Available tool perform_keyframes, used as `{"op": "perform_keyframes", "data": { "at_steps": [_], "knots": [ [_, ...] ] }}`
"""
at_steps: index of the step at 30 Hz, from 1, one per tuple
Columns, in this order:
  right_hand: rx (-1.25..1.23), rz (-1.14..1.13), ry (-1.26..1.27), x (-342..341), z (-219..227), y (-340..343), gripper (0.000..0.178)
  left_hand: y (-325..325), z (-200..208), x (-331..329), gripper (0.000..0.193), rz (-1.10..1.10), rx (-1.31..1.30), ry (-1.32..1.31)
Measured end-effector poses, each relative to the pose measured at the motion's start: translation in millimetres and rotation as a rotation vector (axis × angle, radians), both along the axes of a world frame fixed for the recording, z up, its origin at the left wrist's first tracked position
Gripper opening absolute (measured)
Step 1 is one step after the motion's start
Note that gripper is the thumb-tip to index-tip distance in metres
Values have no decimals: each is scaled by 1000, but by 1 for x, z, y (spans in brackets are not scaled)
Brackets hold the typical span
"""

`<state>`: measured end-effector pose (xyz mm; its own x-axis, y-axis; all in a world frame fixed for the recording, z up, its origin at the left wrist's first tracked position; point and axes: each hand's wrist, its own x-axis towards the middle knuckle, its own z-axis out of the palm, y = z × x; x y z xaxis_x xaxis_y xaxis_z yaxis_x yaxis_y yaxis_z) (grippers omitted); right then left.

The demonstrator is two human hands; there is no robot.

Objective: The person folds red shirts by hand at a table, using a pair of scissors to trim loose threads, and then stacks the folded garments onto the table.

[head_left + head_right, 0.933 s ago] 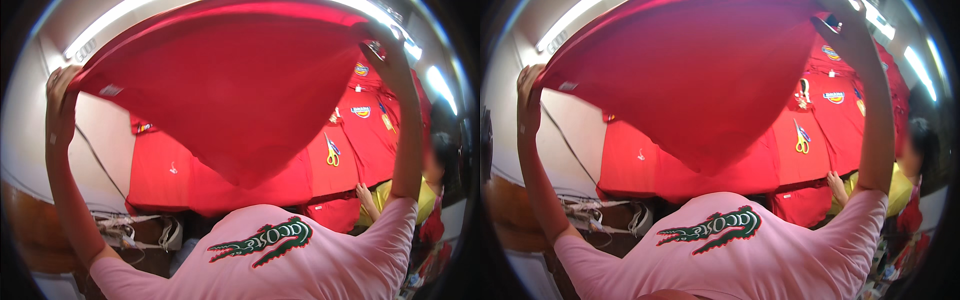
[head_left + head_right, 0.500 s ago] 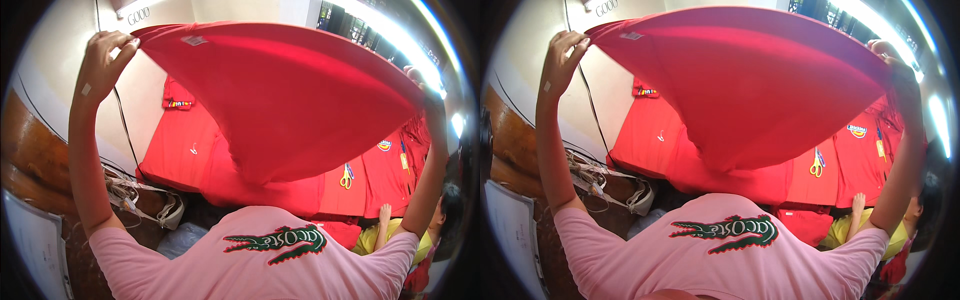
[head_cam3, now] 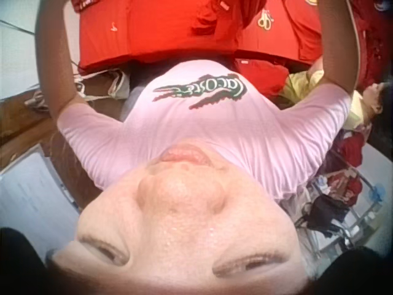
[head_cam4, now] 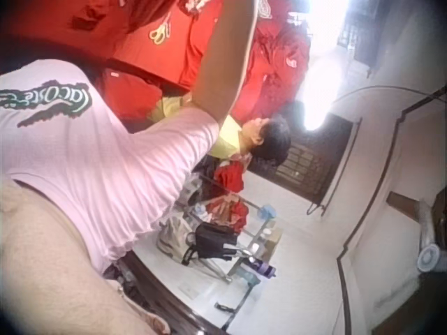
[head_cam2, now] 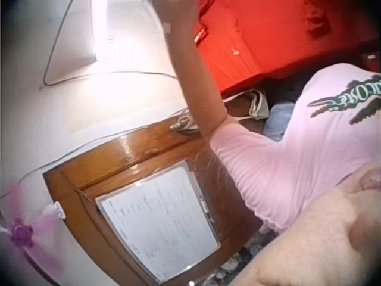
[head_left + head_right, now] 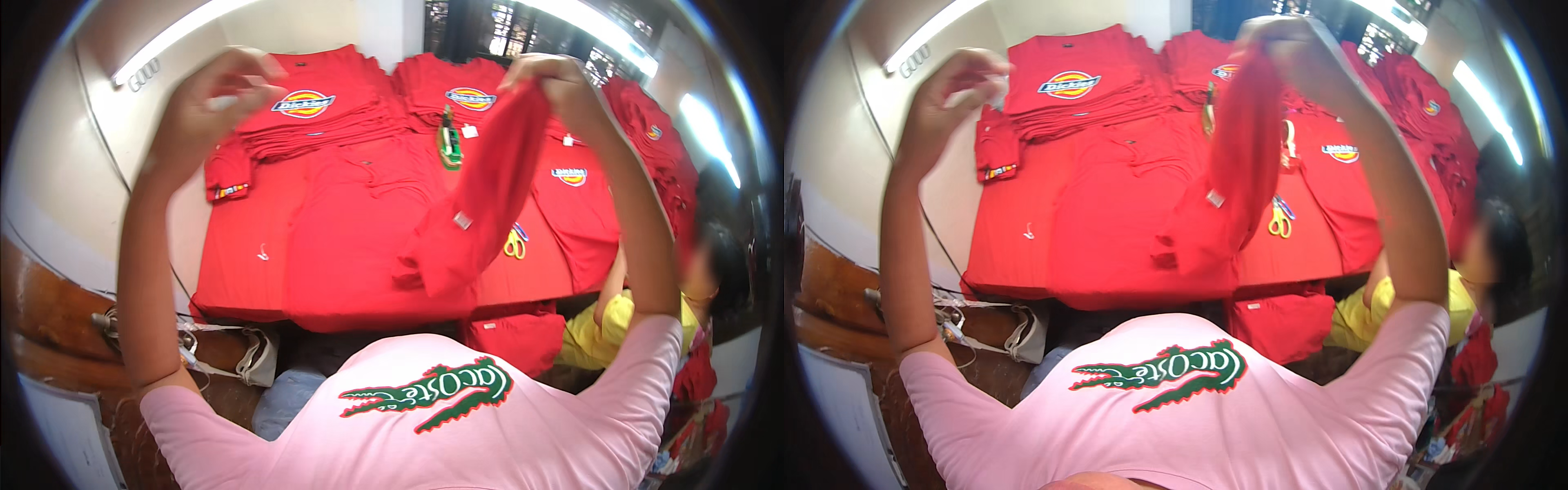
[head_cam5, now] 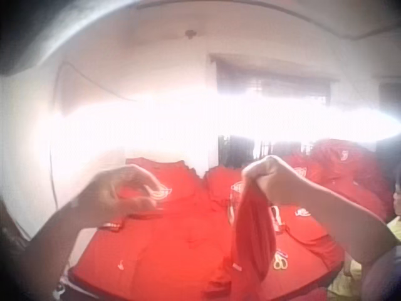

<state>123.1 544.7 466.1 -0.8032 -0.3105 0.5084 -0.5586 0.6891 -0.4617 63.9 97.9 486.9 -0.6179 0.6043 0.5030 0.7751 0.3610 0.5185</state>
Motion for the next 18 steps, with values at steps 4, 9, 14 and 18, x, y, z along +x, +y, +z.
{"op": "perform_keyframes", "data": {
  "at_steps": [4,9,14,18],
  "knots": [
    [-143,-66,-134,3,11,-86,19,122,-31,46,38,-329,89,-338],
    [-325,119,-236,48,56,-95,15,133,8,64,42,-390,67,-464],
    [134,490,-702,86,55,-68,24,87,54,23,38,-605,154,-330],
    [180,369,-882,95,7,-51,35,37,74,20,30,-556,356,-146]
  ]
}}
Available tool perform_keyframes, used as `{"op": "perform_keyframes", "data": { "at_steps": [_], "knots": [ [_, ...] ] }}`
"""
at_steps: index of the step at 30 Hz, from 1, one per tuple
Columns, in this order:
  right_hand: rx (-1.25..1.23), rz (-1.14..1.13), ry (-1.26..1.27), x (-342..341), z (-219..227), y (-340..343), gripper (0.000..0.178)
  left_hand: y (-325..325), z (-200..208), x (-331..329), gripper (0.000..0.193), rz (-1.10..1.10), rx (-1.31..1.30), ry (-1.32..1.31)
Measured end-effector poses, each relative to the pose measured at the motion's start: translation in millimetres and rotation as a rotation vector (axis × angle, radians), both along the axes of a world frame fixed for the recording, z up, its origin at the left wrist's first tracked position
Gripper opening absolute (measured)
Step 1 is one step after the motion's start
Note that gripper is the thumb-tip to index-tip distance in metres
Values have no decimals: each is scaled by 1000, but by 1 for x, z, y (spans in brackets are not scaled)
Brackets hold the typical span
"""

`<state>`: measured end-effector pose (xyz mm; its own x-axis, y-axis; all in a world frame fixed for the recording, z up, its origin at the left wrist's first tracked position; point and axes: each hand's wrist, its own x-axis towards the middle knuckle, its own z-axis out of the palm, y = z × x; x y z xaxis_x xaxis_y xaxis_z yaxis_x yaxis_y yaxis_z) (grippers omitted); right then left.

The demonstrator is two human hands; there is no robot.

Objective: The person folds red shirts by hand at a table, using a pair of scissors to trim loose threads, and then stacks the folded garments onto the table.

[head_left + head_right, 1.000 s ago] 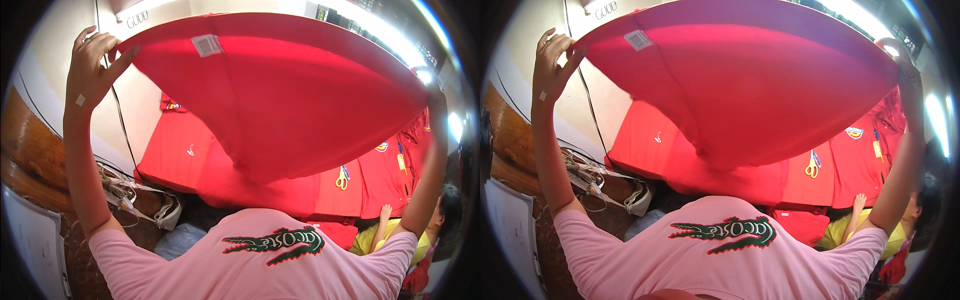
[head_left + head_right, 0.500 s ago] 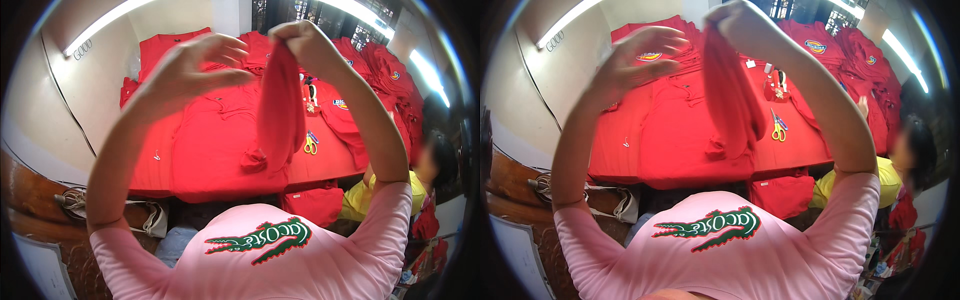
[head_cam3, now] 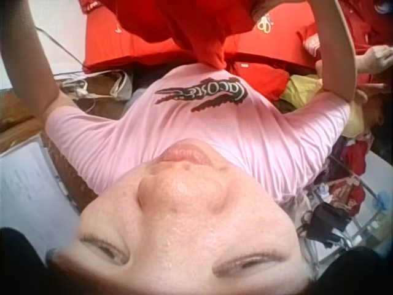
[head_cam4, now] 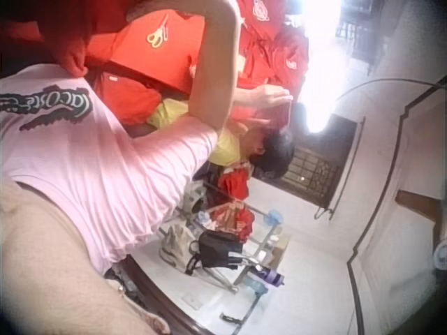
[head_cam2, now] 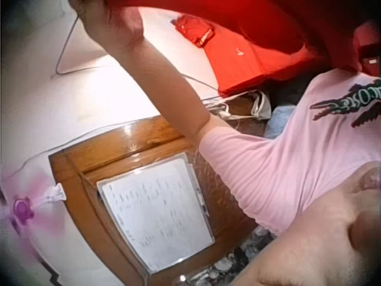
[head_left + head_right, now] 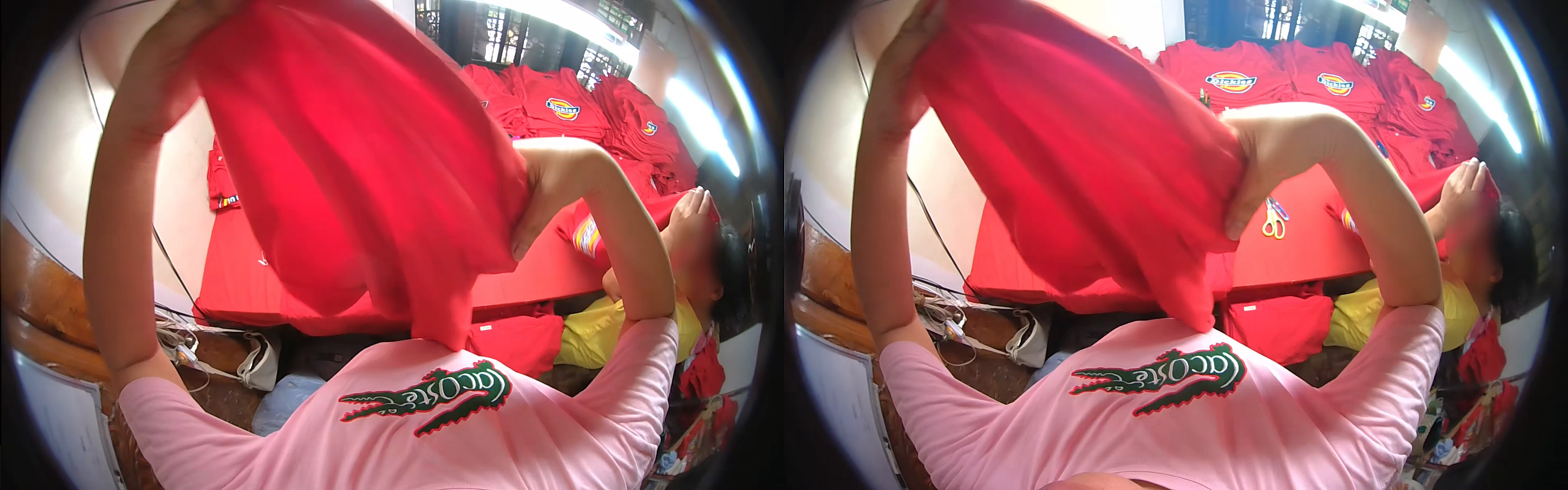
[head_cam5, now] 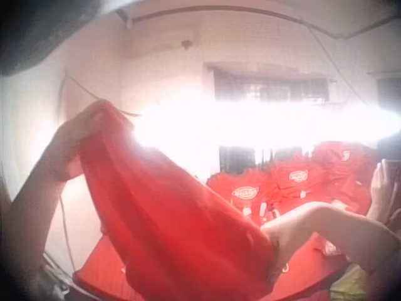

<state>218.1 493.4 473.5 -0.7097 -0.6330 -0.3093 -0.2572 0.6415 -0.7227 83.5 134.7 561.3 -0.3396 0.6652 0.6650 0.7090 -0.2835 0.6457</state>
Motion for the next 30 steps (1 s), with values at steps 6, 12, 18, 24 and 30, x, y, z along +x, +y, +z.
{"op": "perform_keyframes", "data": {
  "at_steps": [6,12,18,24,30],
  "knots": [
    [598,-302,595,-20,-18,66,31,-126,43,-26,43,441,-156,-78],
    [380,-517,1070,-15,26,129,41,-131,2,-50,44,990,-813,709],
    [-161,-551,912,-4,33,118,40,-134,-3,-27,35,1168,-824,1078],
    [-175,-456,884,25,26,80,40,-141,8,-18,45,1387,-1019,1172],
    [97,-440,1383,40,21,81,41,-149,15,-12,39,1332,-913,1298]
  ]
}}
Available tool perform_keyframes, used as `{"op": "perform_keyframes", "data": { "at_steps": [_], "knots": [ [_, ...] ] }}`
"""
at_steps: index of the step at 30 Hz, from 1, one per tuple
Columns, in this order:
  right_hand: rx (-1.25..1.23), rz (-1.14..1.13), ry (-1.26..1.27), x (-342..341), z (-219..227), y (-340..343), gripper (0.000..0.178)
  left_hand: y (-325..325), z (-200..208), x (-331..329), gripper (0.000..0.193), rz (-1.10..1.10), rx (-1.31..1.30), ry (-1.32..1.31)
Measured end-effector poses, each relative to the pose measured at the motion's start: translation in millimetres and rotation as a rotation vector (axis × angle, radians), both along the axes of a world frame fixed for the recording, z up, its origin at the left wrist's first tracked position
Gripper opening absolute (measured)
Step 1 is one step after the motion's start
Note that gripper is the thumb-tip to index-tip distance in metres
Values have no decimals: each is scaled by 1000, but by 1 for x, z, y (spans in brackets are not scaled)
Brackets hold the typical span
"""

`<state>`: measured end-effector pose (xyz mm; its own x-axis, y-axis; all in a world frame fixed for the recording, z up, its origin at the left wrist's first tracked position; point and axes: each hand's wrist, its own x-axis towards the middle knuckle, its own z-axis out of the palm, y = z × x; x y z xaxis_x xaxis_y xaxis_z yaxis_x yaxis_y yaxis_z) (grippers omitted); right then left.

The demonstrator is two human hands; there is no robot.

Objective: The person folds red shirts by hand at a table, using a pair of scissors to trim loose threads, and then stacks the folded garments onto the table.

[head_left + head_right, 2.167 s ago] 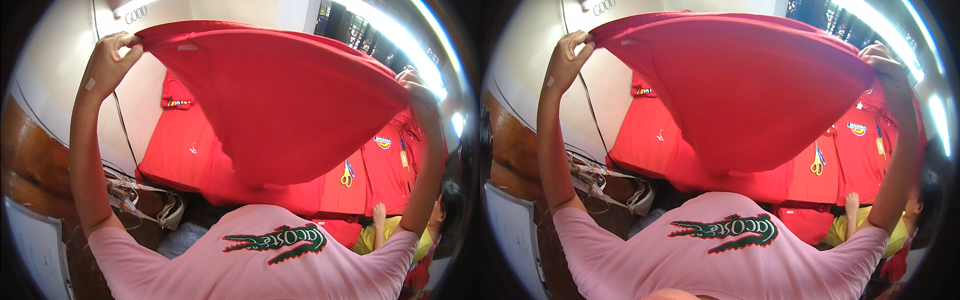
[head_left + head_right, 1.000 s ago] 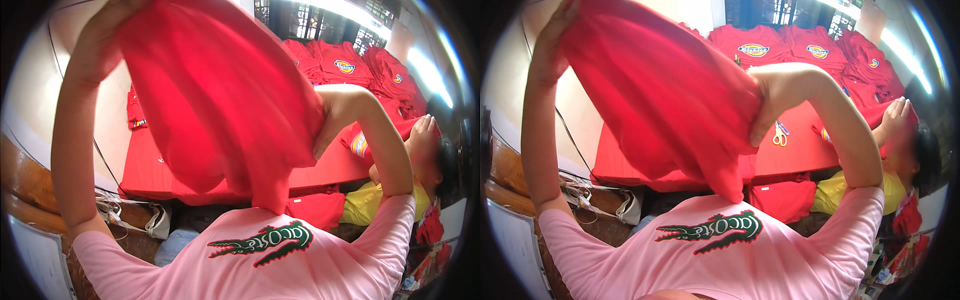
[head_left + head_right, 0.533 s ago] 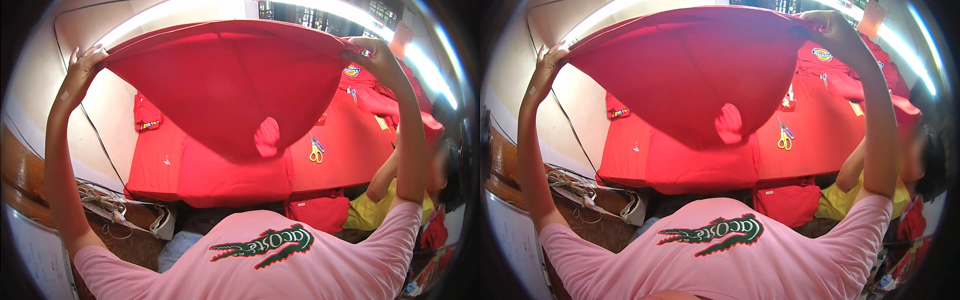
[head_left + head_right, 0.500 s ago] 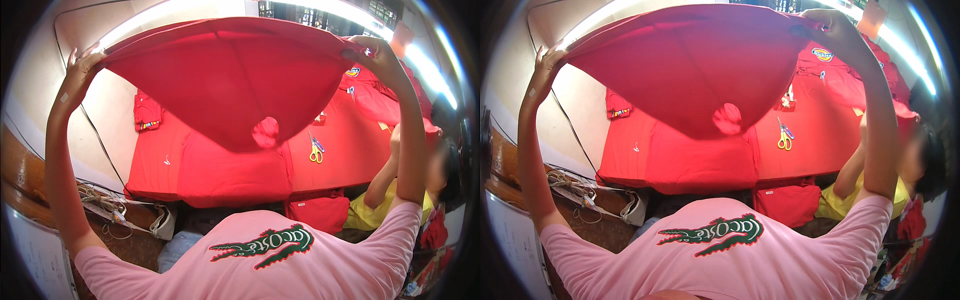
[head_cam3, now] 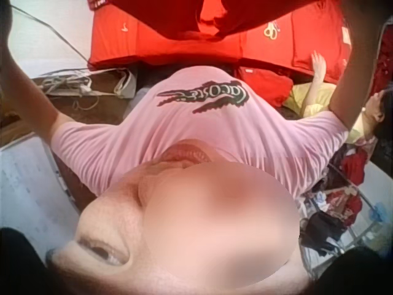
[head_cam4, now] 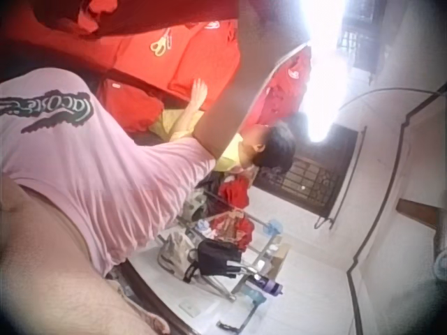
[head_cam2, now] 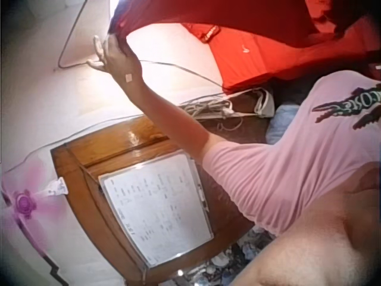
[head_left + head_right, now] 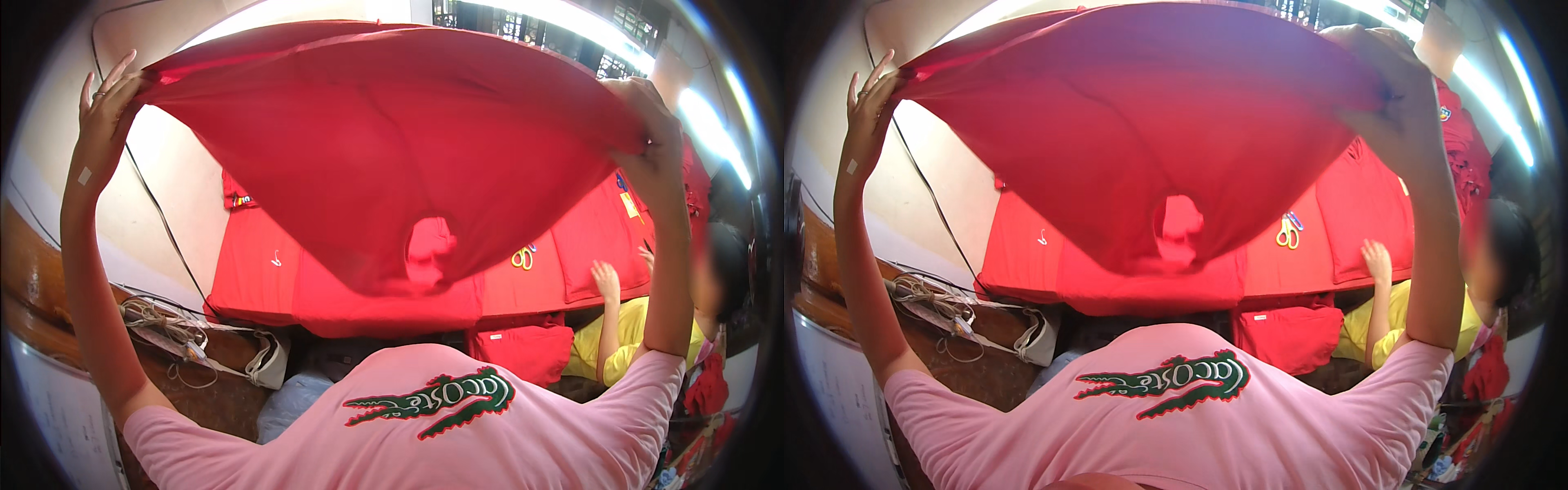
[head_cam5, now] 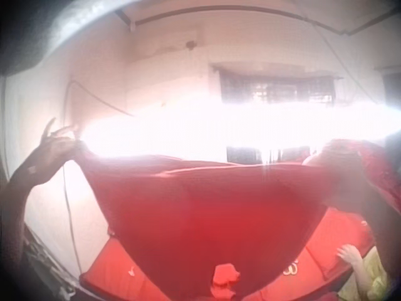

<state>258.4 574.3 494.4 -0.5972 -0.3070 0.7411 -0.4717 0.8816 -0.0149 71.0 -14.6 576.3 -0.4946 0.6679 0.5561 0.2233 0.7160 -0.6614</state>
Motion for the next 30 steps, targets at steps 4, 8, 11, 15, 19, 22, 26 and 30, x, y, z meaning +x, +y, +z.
{"op": "perform_keyframes", "data": {
  "at_steps": [4,8,11,15,19,22,26,30],
  "knots": [
    [-603,273,-256,14,-13,66,42,-4,-8,-2,39,-66,-35,50],
    [-494,446,134,5,-33,77,47,8,-23,-10,28,-140,-68,-37],
    [-688,582,82,23,-23,69,55,26,-32,-12,24,-204,-22,-96],
    [-229,438,-295,18,15,50,40,22,-34,-8,20,-114,-50,-147],
    [-31,502,-336,34,17,37,37,28,-53,20,22,-162,-101,-33],
    [-343,472,-401,75,-15,32,34,-4,-54,89,54,-188,208,-213],
    [-517,823,-815,105,-18,82,34,-98,-77,109,42,-556,640,-1001],
    [40,73,-215,72,-40,96,22,-105,-99,30,34,-900,912,-1250]
  ]
}}
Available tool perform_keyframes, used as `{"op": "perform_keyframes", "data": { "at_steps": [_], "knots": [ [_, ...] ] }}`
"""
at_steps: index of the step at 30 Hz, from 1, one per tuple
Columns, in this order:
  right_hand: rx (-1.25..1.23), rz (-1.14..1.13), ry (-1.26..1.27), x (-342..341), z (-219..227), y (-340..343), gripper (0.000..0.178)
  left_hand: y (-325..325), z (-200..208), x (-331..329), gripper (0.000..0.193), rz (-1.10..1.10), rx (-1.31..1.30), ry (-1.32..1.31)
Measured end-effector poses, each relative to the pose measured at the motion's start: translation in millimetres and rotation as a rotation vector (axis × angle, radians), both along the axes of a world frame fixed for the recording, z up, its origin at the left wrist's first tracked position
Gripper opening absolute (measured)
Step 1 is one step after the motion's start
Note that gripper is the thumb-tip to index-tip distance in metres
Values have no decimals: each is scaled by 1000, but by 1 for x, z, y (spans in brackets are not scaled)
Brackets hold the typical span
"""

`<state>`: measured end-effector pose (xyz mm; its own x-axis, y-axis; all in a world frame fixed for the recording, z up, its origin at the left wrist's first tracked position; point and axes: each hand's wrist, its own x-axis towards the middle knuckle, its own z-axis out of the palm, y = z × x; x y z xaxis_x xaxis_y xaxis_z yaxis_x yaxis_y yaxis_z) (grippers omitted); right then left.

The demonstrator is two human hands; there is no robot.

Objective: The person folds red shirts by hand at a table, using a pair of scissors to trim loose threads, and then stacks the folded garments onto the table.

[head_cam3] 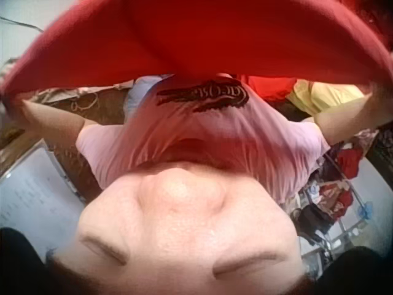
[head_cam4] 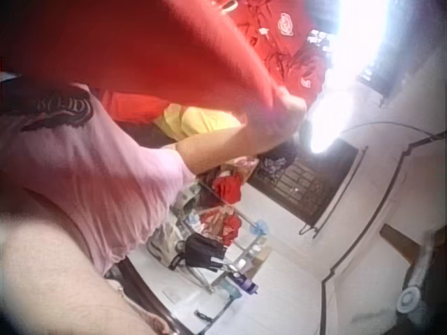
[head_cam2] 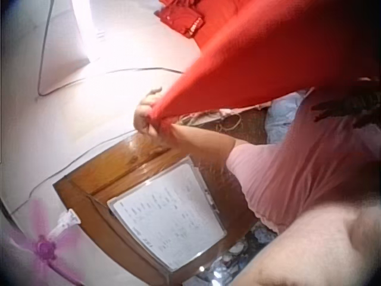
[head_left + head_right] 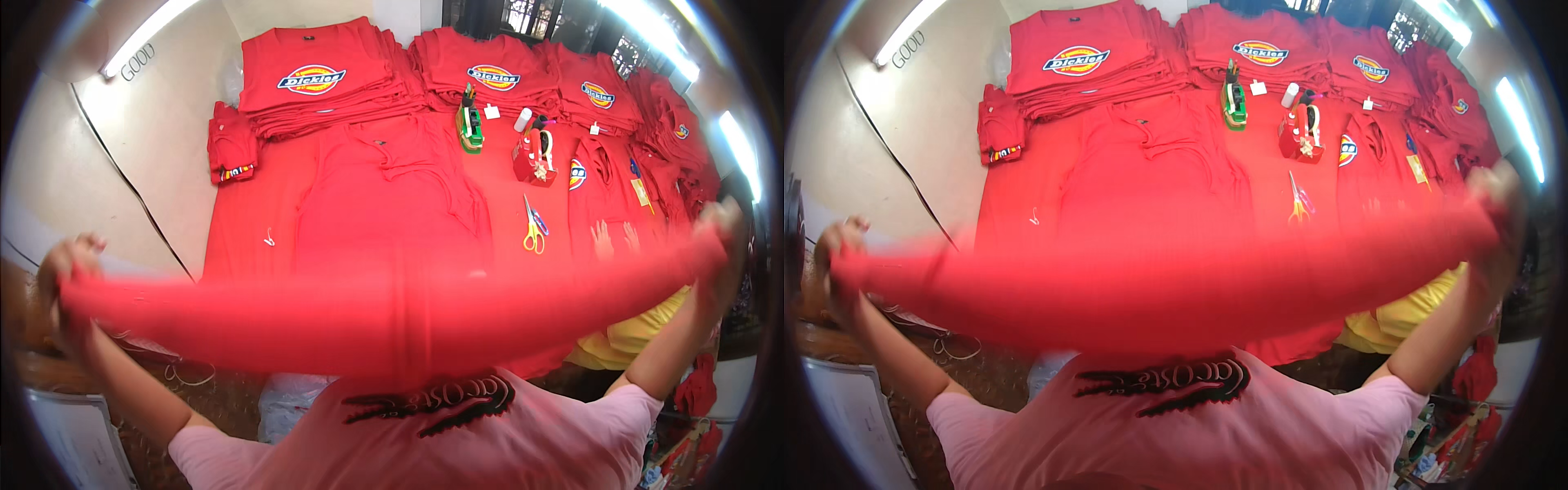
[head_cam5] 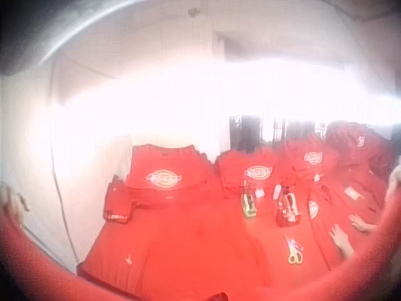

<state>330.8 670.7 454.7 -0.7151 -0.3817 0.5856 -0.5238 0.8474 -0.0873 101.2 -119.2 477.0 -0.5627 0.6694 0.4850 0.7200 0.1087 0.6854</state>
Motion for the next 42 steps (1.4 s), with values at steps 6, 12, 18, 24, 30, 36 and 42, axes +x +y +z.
{"op": "perform_keyframes", "data": {
  "at_steps": [6,12,18,24,30,36,42],
  "knots": [
    [-949,-126,-548,-202,-153,-43,36,115,-140,-164,25,474,-94,-208],
    [-988,-423,-532,-236,-326,-54,44,158,-346,-192,50,538,-131,-422],
    [-797,-591,-379,-160,-414,-131,40,116,-481,-51,42,692,-17,-895],
    [-332,-531,-361,-151,-441,-241,61,164,-493,5,50,803,-97,-773],
    [-189,19,-673,-204,-469,-313,63,165,-487,-21,47,963,-337,-658],
    [67,-387,-379,-309,-485,-214,58,134,-523,-38,22,826,158,-1031],
    [-298,-720,-121,-310,-465,-134,63,131,-484,-68,52,815,-177,-1312]
  ]
}}
